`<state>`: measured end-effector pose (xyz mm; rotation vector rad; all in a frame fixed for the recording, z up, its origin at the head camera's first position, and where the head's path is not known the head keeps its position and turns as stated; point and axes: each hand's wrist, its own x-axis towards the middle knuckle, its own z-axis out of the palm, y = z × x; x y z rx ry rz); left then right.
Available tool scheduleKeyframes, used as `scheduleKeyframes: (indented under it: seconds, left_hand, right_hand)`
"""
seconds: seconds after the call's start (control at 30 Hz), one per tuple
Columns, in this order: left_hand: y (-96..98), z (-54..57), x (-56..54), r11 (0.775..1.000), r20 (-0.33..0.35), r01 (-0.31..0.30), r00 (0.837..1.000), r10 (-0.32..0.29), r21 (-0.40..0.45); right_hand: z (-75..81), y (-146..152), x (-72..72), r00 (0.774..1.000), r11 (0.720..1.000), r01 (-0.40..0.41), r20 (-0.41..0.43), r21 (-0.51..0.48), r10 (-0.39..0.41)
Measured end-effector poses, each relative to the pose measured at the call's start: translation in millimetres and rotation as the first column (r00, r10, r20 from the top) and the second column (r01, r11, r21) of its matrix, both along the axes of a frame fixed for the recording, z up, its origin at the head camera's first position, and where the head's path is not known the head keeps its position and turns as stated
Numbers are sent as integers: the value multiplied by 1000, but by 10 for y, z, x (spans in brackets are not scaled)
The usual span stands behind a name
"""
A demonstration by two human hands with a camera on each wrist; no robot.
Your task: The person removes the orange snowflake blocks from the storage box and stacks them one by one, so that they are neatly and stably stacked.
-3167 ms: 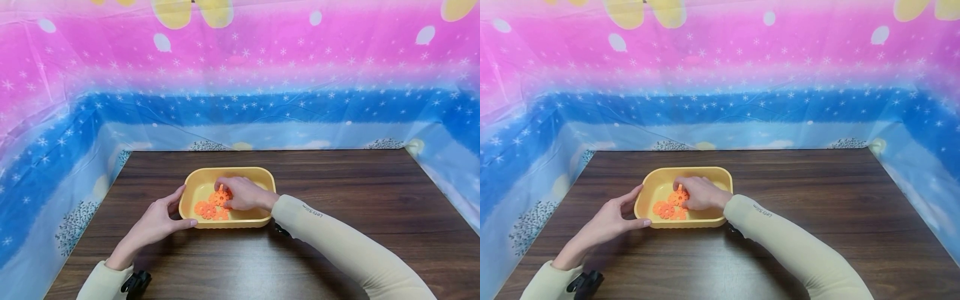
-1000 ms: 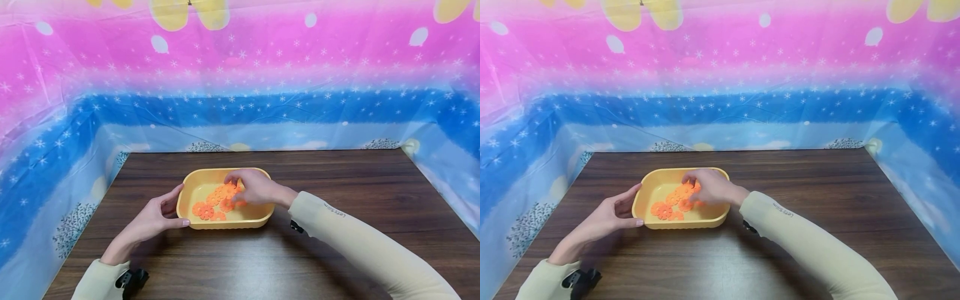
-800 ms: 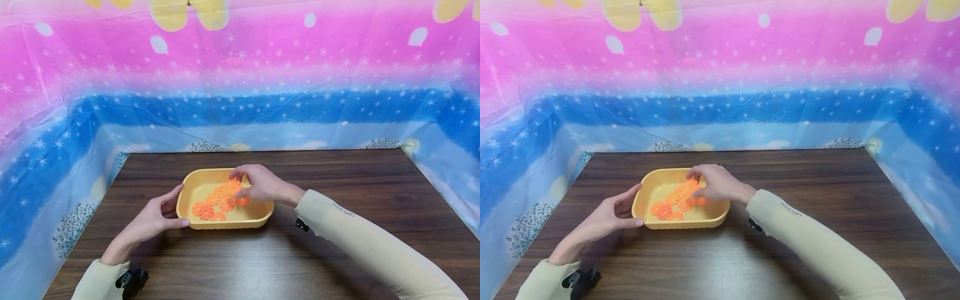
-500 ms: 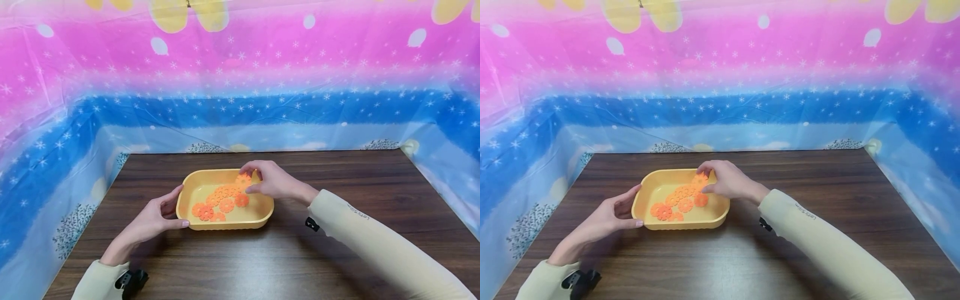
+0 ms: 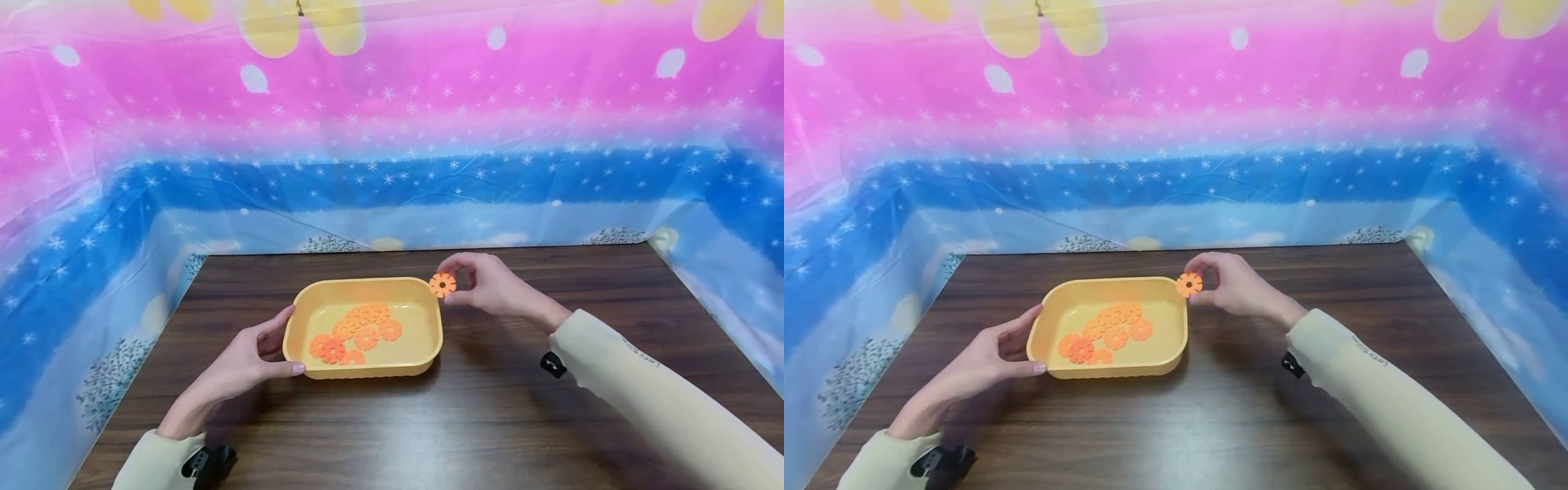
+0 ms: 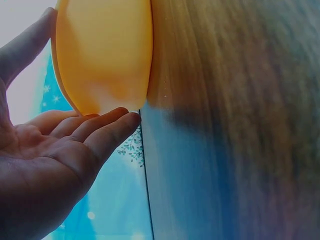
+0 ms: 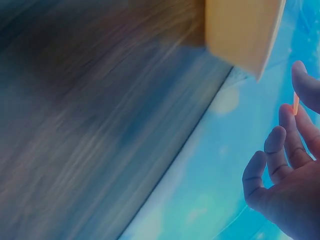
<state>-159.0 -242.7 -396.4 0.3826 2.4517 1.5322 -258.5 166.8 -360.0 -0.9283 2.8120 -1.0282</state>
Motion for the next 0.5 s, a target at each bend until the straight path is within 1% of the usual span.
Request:
scheduleKeyframes:
  seconds: [0.23,0.33,0.5]
  left_hand:
    - [-8,9,6,1000,-13,5,1000,-5,-7]
    - [-9,-1,3,1000,-13,0,1000,0,-7]
    - [-1,-24,-11,999,-14,-15,1000,15,-30]
  right_hand:
    - [-127,360,-51,998,998,56,23,16,-56]
    - [-206,475,-57,996,997,75,49,24,-76]
    - [-341,642,-53,991,994,100,86,39,-103]
